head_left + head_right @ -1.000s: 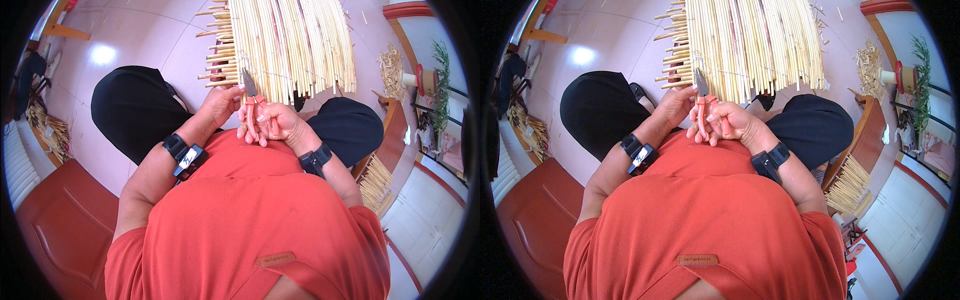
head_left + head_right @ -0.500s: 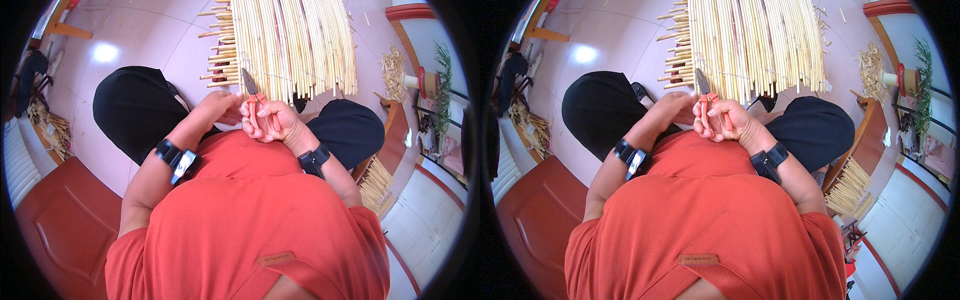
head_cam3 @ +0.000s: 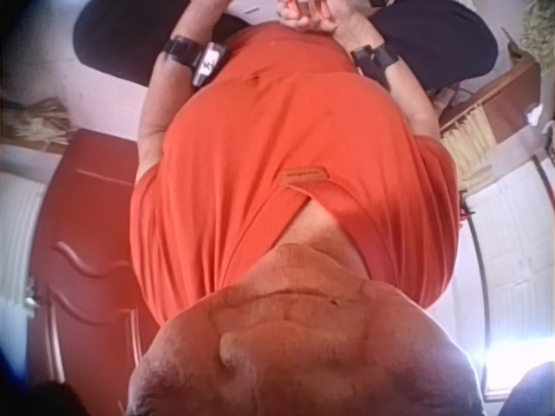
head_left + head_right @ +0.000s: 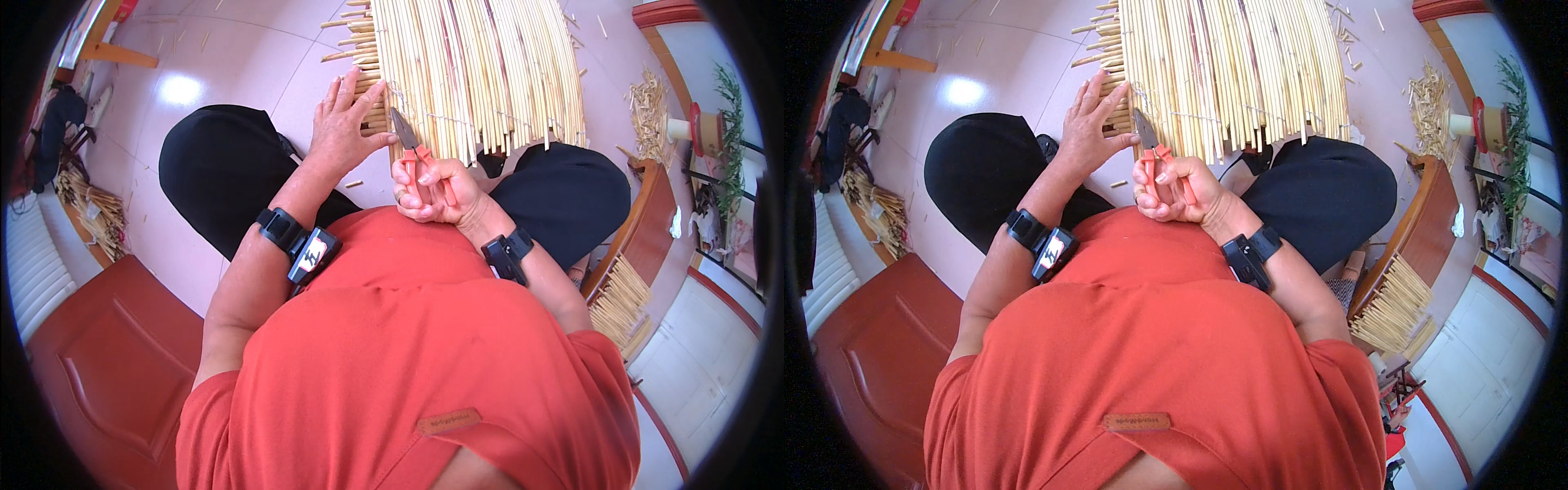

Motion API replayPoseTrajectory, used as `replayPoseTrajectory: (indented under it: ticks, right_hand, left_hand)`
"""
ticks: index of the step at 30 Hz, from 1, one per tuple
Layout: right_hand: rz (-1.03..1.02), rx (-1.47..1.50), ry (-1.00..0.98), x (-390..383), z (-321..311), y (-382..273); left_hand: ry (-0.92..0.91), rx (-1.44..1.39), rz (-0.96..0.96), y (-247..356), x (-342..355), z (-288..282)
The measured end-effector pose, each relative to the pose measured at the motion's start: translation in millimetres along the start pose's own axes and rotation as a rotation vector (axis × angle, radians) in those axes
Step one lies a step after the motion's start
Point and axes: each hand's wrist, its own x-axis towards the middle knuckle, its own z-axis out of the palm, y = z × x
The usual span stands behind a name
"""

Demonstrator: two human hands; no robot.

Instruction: The recorder is weaving together bundles of straw using a needle and thread to create a mat.

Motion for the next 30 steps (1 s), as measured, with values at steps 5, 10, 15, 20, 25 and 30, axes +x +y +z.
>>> replayPoseTrajectory:
  ticks: [5,10,15,20,25,30]
  right_hand:
    - [-0.024,-0.085,-0.047,1.4,-4.3,-1.2]
    - [-0.051,-0.121,-0.037,1.5,-4.7,-0.4]
    - [-0.056,-0.144,-0.039,1.5,-4.1,-0.7]
    - [-0.077,-0.149,-0.024,2.2,-2.8,0.7]
    - [-0.089,-0.203,-0.034,1.8,-1.6,0.8]
    - [-0.104,-0.227,-0.011,1.5,2.0,2.8]
  left_hand:
    - [-0.032,0.049,-0.017,-0.3,2.4,-0.7]
    - [-0.07,0.035,-0.037,-1.4,5.3,-0.8]
    - [-0.092,0.059,-0.058,-0.2,5.6,-0.4]
    - [-0.107,0.061,-0.068,0.1,7.2,-1.6]
    - [-0.126,0.056,-0.086,-0.2,8.8,-1.5]
    - [-0.132,0.056,-0.098,-0.1,9.2,-2.4]
